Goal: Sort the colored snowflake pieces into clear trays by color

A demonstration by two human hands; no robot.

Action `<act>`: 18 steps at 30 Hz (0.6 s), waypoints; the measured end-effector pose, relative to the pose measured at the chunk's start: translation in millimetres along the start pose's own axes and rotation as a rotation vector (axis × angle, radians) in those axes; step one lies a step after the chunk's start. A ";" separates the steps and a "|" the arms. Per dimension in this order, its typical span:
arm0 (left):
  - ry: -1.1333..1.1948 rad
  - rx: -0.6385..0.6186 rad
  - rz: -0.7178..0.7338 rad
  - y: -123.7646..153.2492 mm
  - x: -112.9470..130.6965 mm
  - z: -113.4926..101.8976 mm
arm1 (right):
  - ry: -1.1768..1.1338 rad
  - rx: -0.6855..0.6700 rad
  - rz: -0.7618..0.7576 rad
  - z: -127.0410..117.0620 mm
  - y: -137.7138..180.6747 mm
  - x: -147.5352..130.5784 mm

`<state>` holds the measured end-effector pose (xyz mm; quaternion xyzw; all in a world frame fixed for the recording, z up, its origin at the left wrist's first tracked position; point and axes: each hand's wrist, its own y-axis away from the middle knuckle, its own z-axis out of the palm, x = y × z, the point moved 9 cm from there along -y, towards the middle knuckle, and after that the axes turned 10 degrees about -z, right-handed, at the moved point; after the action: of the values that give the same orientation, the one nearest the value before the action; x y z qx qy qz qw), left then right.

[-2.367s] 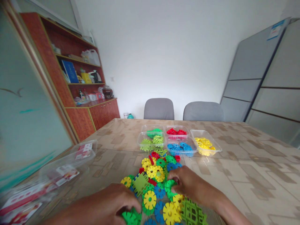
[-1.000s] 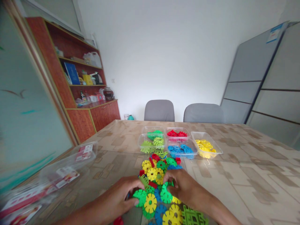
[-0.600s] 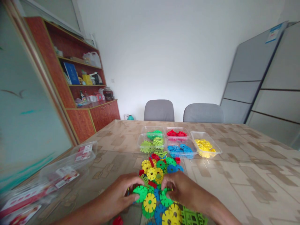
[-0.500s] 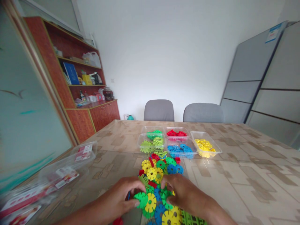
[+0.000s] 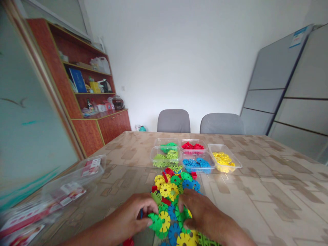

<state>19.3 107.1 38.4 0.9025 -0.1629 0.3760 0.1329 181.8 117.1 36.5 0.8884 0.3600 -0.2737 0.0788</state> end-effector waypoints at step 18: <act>0.378 -0.016 -0.045 -10.1 -11.5 3.7 | -0.653 0.115 -0.119 5.5 -20.5 -17.8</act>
<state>17.9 117.2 26.4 0.8180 -0.1179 0.5345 0.1767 154.9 119.5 42.7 0.7344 0.3508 -0.5676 0.1237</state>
